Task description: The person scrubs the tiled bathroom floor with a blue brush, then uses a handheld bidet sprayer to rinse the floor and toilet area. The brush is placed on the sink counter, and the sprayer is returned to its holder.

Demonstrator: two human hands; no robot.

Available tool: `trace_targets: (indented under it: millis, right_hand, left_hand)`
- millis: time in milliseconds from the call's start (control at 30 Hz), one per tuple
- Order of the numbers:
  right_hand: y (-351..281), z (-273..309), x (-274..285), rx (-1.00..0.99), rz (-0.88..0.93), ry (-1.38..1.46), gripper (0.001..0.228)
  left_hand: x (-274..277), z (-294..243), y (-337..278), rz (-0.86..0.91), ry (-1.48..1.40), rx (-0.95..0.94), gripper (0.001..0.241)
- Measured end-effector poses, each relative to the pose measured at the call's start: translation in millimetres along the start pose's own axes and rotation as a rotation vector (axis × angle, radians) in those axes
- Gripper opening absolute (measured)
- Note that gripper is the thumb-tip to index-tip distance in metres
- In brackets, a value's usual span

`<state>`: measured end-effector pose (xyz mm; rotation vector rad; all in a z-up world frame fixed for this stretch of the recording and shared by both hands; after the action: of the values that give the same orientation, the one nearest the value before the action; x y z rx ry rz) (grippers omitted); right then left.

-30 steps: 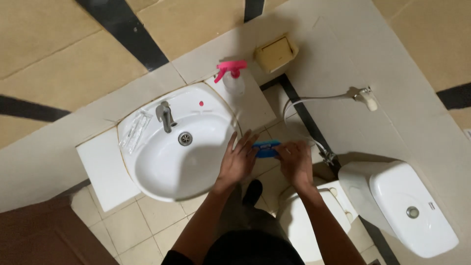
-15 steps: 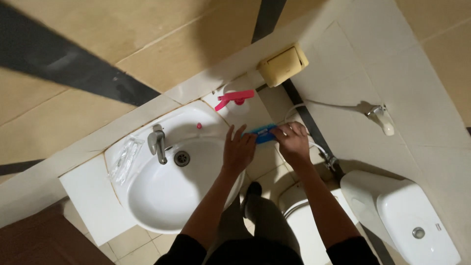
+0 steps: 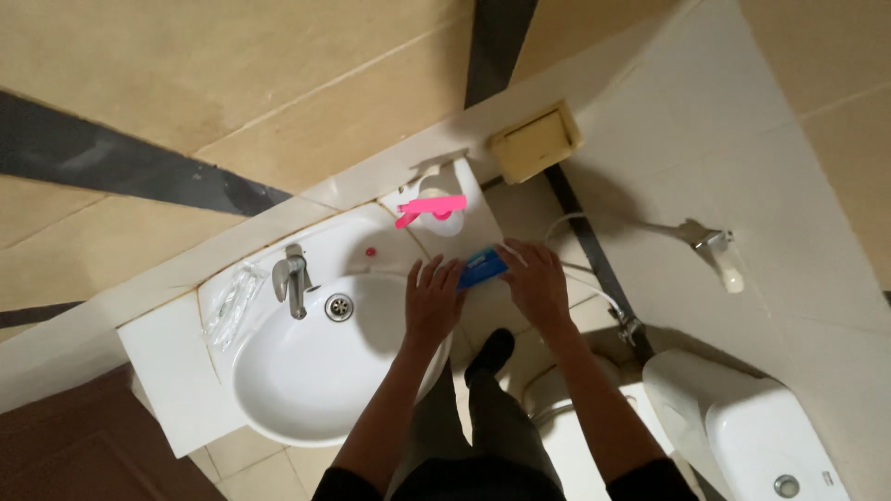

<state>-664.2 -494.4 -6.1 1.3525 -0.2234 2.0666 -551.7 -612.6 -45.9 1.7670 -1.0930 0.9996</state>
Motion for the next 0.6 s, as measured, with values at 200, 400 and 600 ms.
trace_targets:
  millis: [200, 400, 600]
  right_hand:
    - [-65.9, -44.2, 26.3, -0.183, -0.094, 0.032, 0.05]
    - [-120.3, -66.6, 94.2, -0.346, -0.176, -0.117, 0.058]
    - [-163.9, -84.2, 150.1, -0.48, -0.249, -0.155, 0.073]
  left_hand:
    - [6.9, -18.3, -17.3, 0.072, 0.029, -0.017, 0.058]
    - [32.4, -96.1, -4.0, 0.017, 0.0, -0.17, 0.062]
    - [-1.7, -173.2, 17.7, 0.18, -0.049, -0.379, 0.068]
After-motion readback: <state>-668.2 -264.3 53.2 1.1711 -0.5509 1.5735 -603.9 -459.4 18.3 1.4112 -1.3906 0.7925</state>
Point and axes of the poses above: each hand's wrist, its own y-axis towards the middle knuckle, its own x-axis out of the back of the hand, z = x × y, the point moved 9 cm from there along y, towards the middle knuckle, and after that the axes turned 4 degrees about y, right-handed, at the moved point
